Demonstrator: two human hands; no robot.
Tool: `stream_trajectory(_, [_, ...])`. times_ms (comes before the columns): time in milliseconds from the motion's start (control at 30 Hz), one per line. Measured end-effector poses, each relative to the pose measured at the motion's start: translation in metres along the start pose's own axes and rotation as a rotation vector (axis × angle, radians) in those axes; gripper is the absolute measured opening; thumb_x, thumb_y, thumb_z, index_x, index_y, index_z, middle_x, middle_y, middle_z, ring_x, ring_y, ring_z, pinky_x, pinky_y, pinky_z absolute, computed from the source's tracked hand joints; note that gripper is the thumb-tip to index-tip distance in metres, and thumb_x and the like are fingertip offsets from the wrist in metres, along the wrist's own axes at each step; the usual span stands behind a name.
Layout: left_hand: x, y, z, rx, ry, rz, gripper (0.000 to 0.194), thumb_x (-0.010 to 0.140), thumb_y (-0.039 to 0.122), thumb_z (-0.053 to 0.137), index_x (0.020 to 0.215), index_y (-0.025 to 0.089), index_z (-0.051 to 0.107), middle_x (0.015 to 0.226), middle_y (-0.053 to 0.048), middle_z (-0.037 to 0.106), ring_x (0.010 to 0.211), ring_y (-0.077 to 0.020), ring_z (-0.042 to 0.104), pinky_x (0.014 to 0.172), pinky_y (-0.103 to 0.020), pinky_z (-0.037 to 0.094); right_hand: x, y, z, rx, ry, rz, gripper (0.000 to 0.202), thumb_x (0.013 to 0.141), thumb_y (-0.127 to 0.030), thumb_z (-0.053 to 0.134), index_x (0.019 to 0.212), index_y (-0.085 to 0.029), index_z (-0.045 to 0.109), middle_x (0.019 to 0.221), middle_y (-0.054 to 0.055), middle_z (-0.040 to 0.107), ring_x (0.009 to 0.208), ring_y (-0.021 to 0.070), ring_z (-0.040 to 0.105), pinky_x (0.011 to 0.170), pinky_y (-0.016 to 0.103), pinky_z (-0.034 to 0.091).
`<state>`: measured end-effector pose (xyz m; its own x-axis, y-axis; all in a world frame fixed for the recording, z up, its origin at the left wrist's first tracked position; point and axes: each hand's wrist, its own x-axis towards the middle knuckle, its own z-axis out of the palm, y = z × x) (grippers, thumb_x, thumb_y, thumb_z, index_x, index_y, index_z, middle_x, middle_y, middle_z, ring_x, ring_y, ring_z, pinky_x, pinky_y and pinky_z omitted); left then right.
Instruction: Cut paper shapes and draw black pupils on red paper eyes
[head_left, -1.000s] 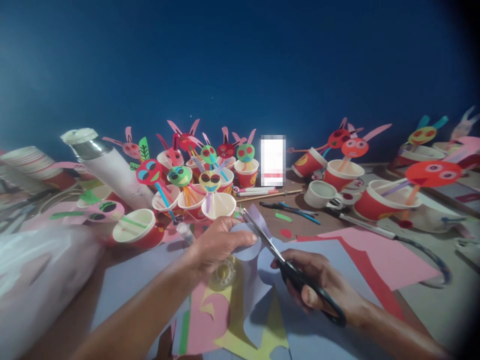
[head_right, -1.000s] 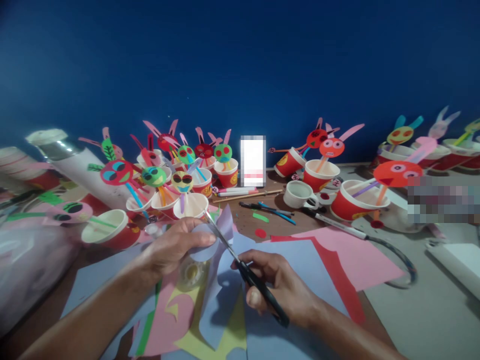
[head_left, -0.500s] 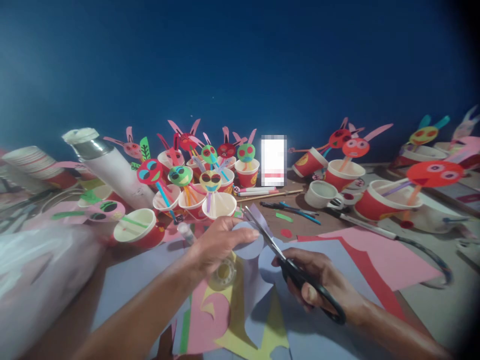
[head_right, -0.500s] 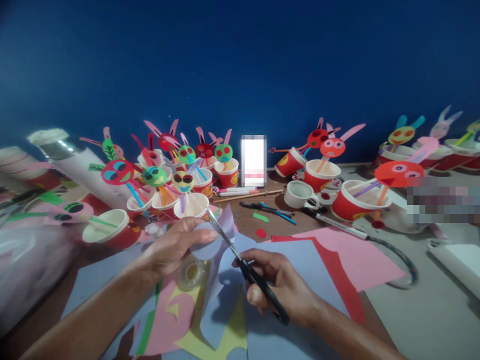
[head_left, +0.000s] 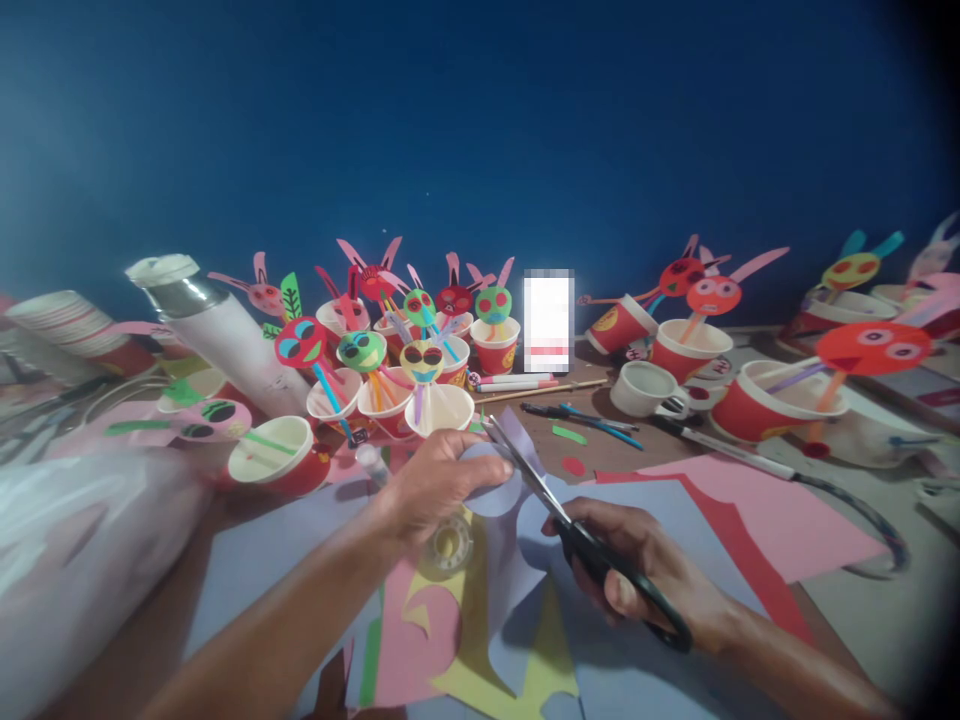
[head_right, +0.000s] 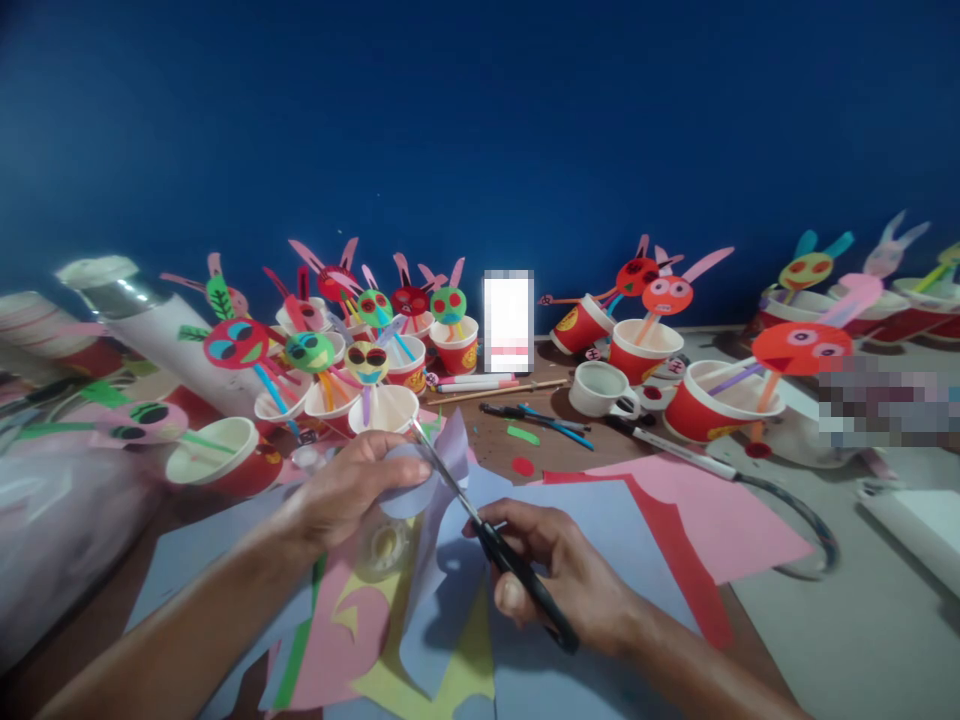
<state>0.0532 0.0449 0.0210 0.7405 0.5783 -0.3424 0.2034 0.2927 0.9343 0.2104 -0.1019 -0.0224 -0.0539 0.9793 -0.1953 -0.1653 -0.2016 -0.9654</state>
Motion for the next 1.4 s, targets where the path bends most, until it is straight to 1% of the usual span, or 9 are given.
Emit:
stream_trajectory(133, [0.0, 0.0, 0.0, 0.007, -0.005, 0.001, 0.015, 0.065, 0.027, 0.066, 0.066, 0.013, 0.062, 0.055, 0.003, 0.051, 0.05, -0.0073, 0.044, 0.052, -0.022, 0.032, -0.001, 0.002, 0.001, 0.002, 0.005, 0.004, 0.066, 0.055, -0.066, 0.073, 0.094, -0.014, 0.058, 0.055, -0.004, 0.052, 0.043, 0.0065, 0.042, 0.04, 0.018, 0.039])
stream_trajectory(267, [0.001, 0.0, -0.001, 0.013, -0.011, 0.005, 0.015, 0.064, 0.028, 0.066, 0.066, 0.013, 0.063, 0.056, 0.002, 0.052, 0.052, -0.0081, 0.046, 0.052, -0.022, 0.033, 0.0, -0.001, 0.003, -0.022, 0.031, 0.02, 0.072, 0.053, -0.071, 0.071, 0.093, -0.013, 0.058, 0.053, -0.004, 0.051, 0.041, 0.0065, 0.041, 0.039, 0.018, 0.039])
stream_trajectory(467, [0.001, 0.001, -0.001, 0.026, -0.003, 0.006, 0.015, 0.064, 0.028, 0.065, 0.065, 0.013, 0.062, 0.056, 0.002, 0.051, 0.052, -0.0083, 0.046, 0.052, -0.022, 0.033, 0.0, -0.005, 0.005, -0.025, 0.051, 0.038, 0.075, 0.051, -0.073, 0.07, 0.094, -0.013, 0.057, 0.052, -0.005, 0.049, 0.04, 0.006, 0.04, 0.038, 0.018, 0.038])
stream_trajectory(667, [0.003, -0.001, -0.004, 0.054, -0.011, -0.011, 0.017, 0.064, 0.029, 0.065, 0.062, 0.014, 0.059, 0.054, 0.002, 0.048, 0.05, -0.0087, 0.044, 0.048, -0.022, 0.03, 0.0, -0.004, 0.002, -0.049, 0.027, 0.044, 0.076, 0.051, -0.074, 0.069, 0.095, -0.013, 0.057, 0.052, -0.005, 0.05, 0.04, 0.0063, 0.04, 0.039, 0.018, 0.036])
stream_trajectory(833, [0.002, -0.001, -0.003, 0.064, -0.019, -0.029, 0.021, 0.062, 0.03, 0.067, 0.054, 0.015, 0.054, 0.051, 0.003, 0.047, 0.046, -0.0071, 0.039, 0.046, -0.022, 0.027, 0.0, -0.001, -0.002, -0.099, -0.03, -0.011, 0.069, 0.058, -0.071, 0.068, 0.094, -0.013, 0.057, 0.059, -0.002, 0.051, 0.048, 0.0066, 0.04, 0.045, 0.018, 0.035])
stream_trajectory(1000, [0.001, 0.0, -0.002, 0.075, -0.005, -0.043, 0.021, 0.062, 0.03, 0.068, 0.055, 0.014, 0.055, 0.051, 0.003, 0.048, 0.045, -0.0069, 0.039, 0.045, -0.022, 0.026, -0.001, 0.005, -0.007, -0.118, -0.05, -0.054, 0.063, 0.064, -0.065, 0.067, 0.099, -0.014, 0.056, 0.062, -0.002, 0.051, 0.049, 0.0071, 0.038, 0.044, 0.019, 0.031])
stream_trajectory(1200, [0.001, -0.001, -0.003, 0.07, 0.025, -0.055, 0.02, 0.06, 0.03, 0.07, 0.059, 0.014, 0.058, 0.054, 0.002, 0.052, 0.048, -0.0081, 0.042, 0.047, -0.023, 0.03, -0.001, 0.004, -0.005, -0.108, -0.024, -0.026, 0.066, 0.06, -0.067, 0.069, 0.097, -0.015, 0.056, 0.058, -0.003, 0.05, 0.046, 0.0079, 0.039, 0.042, 0.019, 0.032])
stream_trajectory(1300, [0.001, -0.001, -0.003, 0.065, 0.024, -0.054, 0.02, 0.06, 0.03, 0.07, 0.058, 0.014, 0.058, 0.053, 0.002, 0.051, 0.047, -0.0084, 0.042, 0.046, -0.023, 0.031, -0.002, 0.001, -0.002, -0.105, 0.009, -0.005, 0.07, 0.055, -0.071, 0.069, 0.094, -0.014, 0.057, 0.055, -0.003, 0.049, 0.044, 0.0081, 0.04, 0.039, 0.02, 0.033])
stream_trajectory(1400, [0.001, -0.001, -0.003, 0.059, 0.021, -0.05, 0.02, 0.06, 0.029, 0.07, 0.056, 0.014, 0.057, 0.052, 0.002, 0.05, 0.047, -0.008, 0.042, 0.045, -0.023, 0.03, -0.001, -0.002, 0.0, -0.102, 0.022, -0.003, 0.07, 0.054, -0.072, 0.069, 0.092, -0.014, 0.058, 0.054, -0.003, 0.05, 0.043, 0.0081, 0.041, 0.038, 0.019, 0.034])
